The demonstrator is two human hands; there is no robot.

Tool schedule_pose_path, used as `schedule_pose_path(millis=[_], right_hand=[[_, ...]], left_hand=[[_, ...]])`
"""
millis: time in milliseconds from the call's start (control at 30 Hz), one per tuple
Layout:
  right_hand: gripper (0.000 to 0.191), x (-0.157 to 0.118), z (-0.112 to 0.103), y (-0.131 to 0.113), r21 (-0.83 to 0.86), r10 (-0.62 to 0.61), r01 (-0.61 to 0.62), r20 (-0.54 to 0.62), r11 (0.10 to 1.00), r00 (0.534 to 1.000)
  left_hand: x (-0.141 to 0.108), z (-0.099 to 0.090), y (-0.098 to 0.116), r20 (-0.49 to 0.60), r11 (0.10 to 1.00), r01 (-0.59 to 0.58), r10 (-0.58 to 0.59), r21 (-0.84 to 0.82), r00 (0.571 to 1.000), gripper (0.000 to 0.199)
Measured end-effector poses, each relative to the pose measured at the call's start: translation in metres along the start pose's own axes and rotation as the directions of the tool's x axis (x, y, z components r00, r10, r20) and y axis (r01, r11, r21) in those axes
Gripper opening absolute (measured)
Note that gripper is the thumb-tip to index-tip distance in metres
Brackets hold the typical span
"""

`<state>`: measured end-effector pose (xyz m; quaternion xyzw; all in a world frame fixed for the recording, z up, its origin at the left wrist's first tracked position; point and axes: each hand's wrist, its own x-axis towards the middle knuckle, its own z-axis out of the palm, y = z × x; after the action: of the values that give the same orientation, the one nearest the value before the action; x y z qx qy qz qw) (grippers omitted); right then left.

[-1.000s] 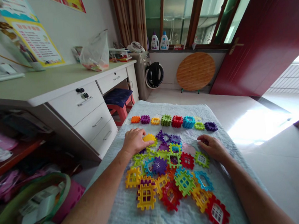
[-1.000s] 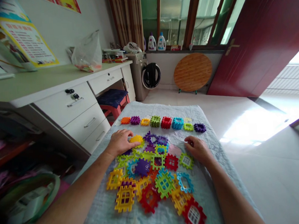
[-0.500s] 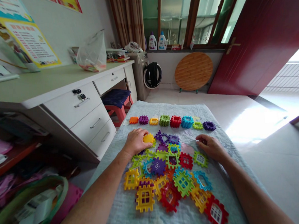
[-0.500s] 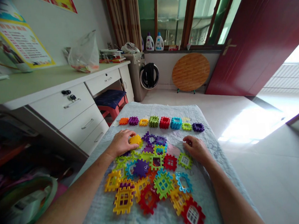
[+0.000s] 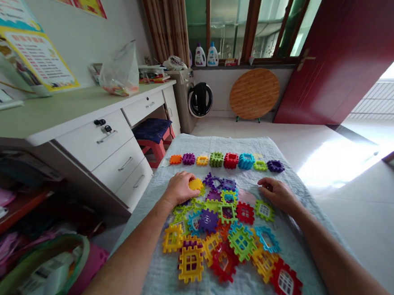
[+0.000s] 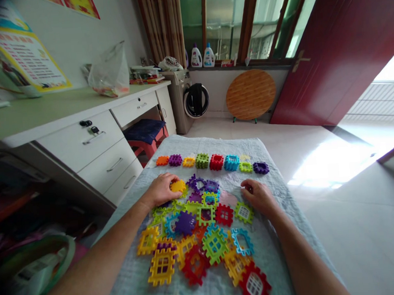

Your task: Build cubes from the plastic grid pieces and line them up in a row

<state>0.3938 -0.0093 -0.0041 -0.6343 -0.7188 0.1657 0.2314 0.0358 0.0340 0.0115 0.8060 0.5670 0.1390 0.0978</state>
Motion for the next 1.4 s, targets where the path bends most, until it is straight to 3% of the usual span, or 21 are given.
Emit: schedule_pose_path(millis=[233, 400, 533, 700, 900, 1067, 1400], right_hand=[[0.029, 0.0, 0.0, 0.001, 0.003, -0.007, 0.007, 0.0, 1.0, 1.0], [0.029, 0.0, -0.001, -0.002, 0.006, 0.006, -0.006, -0.008, 1.0, 1.0], [0.029, 0.0, -0.001, -0.003, 0.009, 0.02, -0.02, -0.001, 1.0, 1.0], [0.029, -0.001, -0.001, -0.001, 0.015, 0.022, -0.022, -0.005, 1.0, 1.0], [0.028, 0.0, 0.0, 0.0, 0.024, 0.026, -0.026, -0.004, 0.999, 1.0], [0.027, 0.0, 0.0, 0.0, 0.024, 0.035, -0.035, 0.011, 0.999, 0.999], [0.026, -0.001, 0.0, 0.0, 0.02, 0.04, -0.04, 0.013, 0.999, 0.999]], left_hand=[[0.005, -0.002, -0.002, 0.079, 0.998, 0.033, -0.029, -0.048, 0.996, 0.052], [0.014, -0.009, -0.004, 0.018, 1.0, -0.009, 0.009, 0.021, 1.0, 0.045], [0.044, -0.026, 0.0, -0.068, 0.988, -0.121, 0.128, 0.097, 0.989, 0.046], [0.1, -0.04, 0.004, 0.029, 0.974, -0.157, 0.154, 0.163, 0.988, 0.052], [0.14, -0.025, -0.003, 0.215, 0.951, -0.195, 0.144, 0.239, 0.966, 0.056], [0.147, -0.013, -0.008, 0.231, 0.952, -0.187, 0.13, 0.241, 0.964, 0.056], [0.151, -0.008, -0.011, 0.267, 0.955, -0.196, 0.134, 0.222, 0.954, 0.05]])
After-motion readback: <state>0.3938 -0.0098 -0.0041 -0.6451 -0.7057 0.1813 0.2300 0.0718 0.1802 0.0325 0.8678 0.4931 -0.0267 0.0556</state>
